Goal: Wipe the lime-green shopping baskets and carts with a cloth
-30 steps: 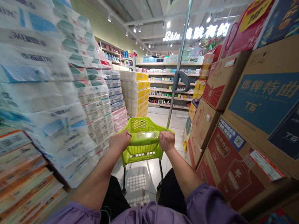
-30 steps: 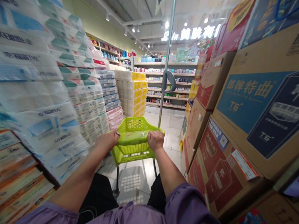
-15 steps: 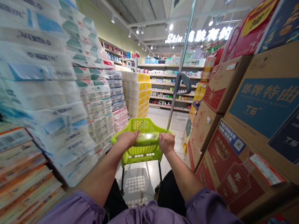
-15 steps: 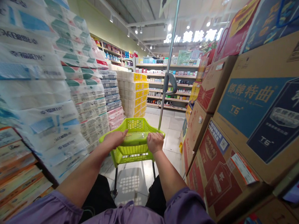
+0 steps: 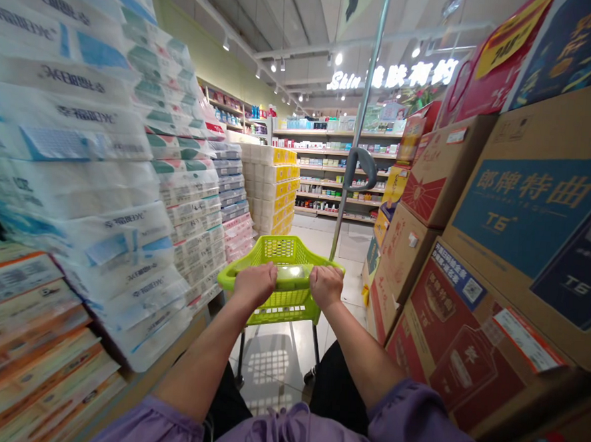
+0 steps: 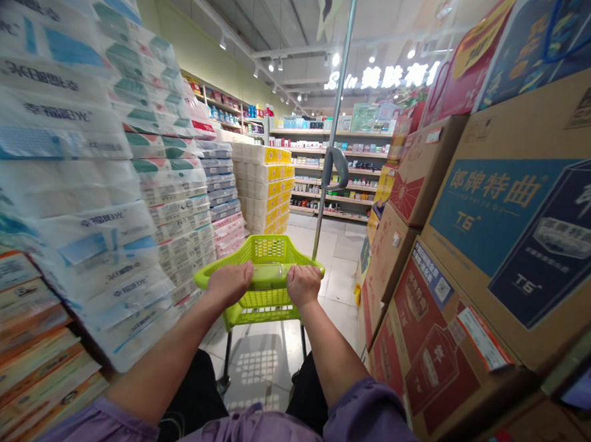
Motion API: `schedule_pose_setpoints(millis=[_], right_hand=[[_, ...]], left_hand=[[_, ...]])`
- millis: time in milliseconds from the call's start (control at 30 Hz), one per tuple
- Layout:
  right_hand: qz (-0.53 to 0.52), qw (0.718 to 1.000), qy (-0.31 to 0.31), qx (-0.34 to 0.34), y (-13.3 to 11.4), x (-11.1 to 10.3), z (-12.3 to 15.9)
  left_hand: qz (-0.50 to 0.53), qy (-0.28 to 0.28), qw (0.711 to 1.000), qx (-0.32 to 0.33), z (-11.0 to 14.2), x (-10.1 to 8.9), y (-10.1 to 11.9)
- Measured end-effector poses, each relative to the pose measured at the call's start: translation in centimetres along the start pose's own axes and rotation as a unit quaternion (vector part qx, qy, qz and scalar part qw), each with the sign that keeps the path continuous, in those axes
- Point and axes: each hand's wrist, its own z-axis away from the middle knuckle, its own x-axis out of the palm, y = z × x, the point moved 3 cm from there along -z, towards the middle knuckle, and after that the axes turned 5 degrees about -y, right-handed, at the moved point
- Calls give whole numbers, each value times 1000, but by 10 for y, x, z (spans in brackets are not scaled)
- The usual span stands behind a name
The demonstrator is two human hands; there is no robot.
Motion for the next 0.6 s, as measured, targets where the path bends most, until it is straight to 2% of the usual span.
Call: schedule_pose_setpoints(millis=[100, 167, 233, 300, 400, 433, 500, 600], right_hand=[[3, 1000, 2, 1, -1, -1, 0], [4, 1000, 6, -2, -2, -2, 1], [6, 1000, 9, -2, -2, -3, 1], [8, 1000, 10, -2, -3, -3, 2], [6, 1000, 5, -3, -3, -3, 2], [5, 1000, 4, -2, -3, -3, 2], [2, 1000, 4, 1, -3, -2, 2], [-3, 1000, 7, 6, -3, -2, 0]], left_hand=[[-7, -89, 996, -6, -15, -9, -3], [-6, -84, 996, -13, -18, -10, -1], [-5, -54, 998, -28, -13, -5, 4], [-4, 11, 999, -36, -3, 3, 12], [2, 118, 993, -11, 11, 12, 22], [5, 135, 991, 8, 13, 14, 24], [9, 116, 992, 59, 9, 15, 26], [26, 27, 991, 128, -7, 11, 24]])
